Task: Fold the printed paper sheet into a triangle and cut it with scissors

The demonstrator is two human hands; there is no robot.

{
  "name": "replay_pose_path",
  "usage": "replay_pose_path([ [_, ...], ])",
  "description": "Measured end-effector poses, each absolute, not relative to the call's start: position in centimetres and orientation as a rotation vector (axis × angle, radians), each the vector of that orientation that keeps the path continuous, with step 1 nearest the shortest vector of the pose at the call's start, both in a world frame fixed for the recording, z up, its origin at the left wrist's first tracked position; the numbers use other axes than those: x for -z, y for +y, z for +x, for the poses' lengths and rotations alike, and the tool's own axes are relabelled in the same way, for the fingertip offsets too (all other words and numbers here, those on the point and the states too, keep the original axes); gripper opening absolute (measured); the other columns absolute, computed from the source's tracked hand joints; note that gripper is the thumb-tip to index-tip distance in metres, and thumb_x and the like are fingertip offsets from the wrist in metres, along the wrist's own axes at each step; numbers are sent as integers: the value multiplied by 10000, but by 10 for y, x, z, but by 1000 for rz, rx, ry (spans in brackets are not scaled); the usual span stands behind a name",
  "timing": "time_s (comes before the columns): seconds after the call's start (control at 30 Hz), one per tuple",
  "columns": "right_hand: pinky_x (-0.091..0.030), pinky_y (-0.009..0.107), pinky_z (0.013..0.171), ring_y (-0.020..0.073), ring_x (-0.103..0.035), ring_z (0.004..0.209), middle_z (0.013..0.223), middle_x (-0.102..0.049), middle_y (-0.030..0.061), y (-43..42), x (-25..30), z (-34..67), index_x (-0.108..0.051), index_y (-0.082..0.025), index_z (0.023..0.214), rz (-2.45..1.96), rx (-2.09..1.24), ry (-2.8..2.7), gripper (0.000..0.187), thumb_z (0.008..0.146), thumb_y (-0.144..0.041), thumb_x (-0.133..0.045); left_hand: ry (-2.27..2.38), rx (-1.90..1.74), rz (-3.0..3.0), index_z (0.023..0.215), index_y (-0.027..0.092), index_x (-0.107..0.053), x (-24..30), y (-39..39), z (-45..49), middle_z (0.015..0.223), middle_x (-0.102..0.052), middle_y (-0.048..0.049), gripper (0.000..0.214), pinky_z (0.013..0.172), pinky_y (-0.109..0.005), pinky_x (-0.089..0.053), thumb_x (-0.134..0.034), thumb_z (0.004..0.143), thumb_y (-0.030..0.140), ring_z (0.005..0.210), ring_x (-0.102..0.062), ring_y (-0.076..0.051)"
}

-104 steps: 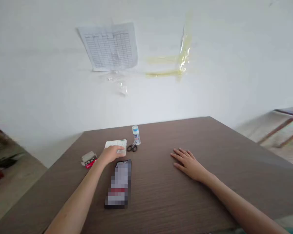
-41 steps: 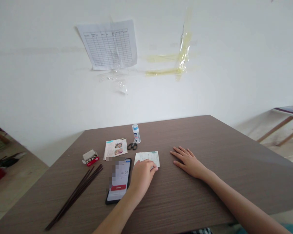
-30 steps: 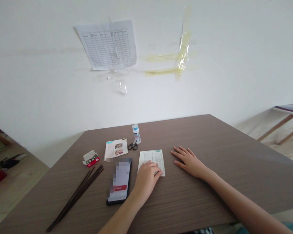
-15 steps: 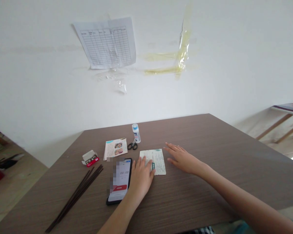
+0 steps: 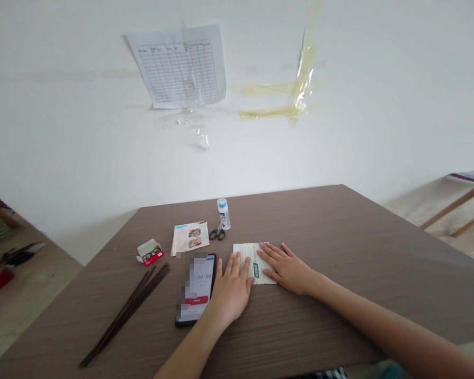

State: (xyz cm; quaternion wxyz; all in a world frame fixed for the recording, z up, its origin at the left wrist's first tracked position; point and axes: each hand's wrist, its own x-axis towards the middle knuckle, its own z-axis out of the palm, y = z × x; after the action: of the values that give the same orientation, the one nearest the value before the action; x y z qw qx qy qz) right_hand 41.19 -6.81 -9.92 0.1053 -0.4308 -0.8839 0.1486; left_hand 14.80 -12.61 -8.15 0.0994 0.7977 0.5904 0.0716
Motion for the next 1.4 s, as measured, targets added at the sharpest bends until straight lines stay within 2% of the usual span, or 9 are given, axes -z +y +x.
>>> replay_pose_path([
  [0.23, -237, 735, 1646, 404, -407, 1979, 2105, -431, 65, -67, 98, 428, -525, -436, 2026, -1213, -491, -2677, 714, 1332, -565, -630, 1688, -215, 2422, 1845, 295, -781, 83, -134, 142, 1987, -654, -215, 610, 1574, -898, -348, -702, 1253, 418, 1903, -534, -557],
  [0.37, -196, 773, 1646, 405, -381, 1993, 2105, -421, 108, -68, 100, 436, -510, -358, 2038, -1134, -535, -2670, 735, 1331, -523, -624, 1659, -200, 2427, 1776, 248, -828, 77, -129, 145, 1947, -684, -262, 596, 1557, -908, -375, -790, 1209, 426, 1908, -508, -599],
  [0.47, -321, 740, 1633, 446, -464, 1954, 2079, -480, 156, -67, 110, 437, -612, -305, 1986, -1058, -470, -2555, 738, 1271, -446, -730, 1630, -250, 2492, 1732, 228, -846, 71, -122, 151, 1933, -698, -266, 532, 1558, -835, -442, -785, 1219, 356, 1886, -558, -568],
  [0.57, -501, 699, 1568, 456, -625, 1854, 1991, -632, 178, -65, 124, 430, -748, -293, 1879, -913, -355, -2408, 650, 1230, -318, -745, 1643, -216, 2596, 1847, 187, -741, 69, -118, 156, 2007, -613, -257, 592, 1568, -783, -456, -714, 1263, 282, 1899, -556, -512],
  [0.7, -618, 607, 1496, 418, -690, 1804, 1962, -670, 162, -65, 138, 416, -725, -264, 1897, -863, -324, -2404, 670, 1229, -226, -681, 1623, -32, 2625, 1948, 146, -627, 73, -120, 159, 2051, -520, -252, 649, 1587, -741, -431, -629, 1312, 276, 1927, -517, -462],
  [0.83, -540, 594, 1548, 397, -683, 1809, 1953, -666, 116, -69, 140, 412, -721, -328, 1909, -932, -335, -2494, 666, 1247, -277, -673, 1606, -4, 2608, 1991, 198, -589, 80, -122, 155, 2055, -515, -204, 668, 1602, -747, -395, -572, 1332, 305, 1934, -510, -445],
  [0.97, -492, 712, 1562, 444, -640, 1839, 1992, -600, 129, -75, 134, 417, -668, -325, 1950, -1016, -318, -2516, 697, 1254, -356, -679, 1637, -35, 2596, 2011, 284, -576, 82, -122, 152, 2059, -533, -153, 696, 1600, -767, -396, -589, 1317, 341, 1932, -514, -464],
  [1.23, -407, 746, 1595, 507, -538, 1905, 2057, -505, 151, -78, 112, 422, -649, -330, 1965, -1269, -361, -2497, 876, 1159, -608, -847, 1779, 10, 2444, 2007, 183, -572, 72, -123, 151, 2088, -472, -222, 779, 1628, -794, -294, -603, 1299, 507, 1971, -422, -510],
  [1.4, -436, 732, 1582, 528, -525, 1908, 2054, -517, 136, -76, 109, 424, -679, -369, 1941, -1279, -375, -2454, 922, 1084, -582, -943, 1852, 4, 2348, 2006, 160, -565, 66, -124, 154, 2100, -431, -245, 847, 1631, -814, -258, -640, 1273, 577, 1990, -369, -521],
])
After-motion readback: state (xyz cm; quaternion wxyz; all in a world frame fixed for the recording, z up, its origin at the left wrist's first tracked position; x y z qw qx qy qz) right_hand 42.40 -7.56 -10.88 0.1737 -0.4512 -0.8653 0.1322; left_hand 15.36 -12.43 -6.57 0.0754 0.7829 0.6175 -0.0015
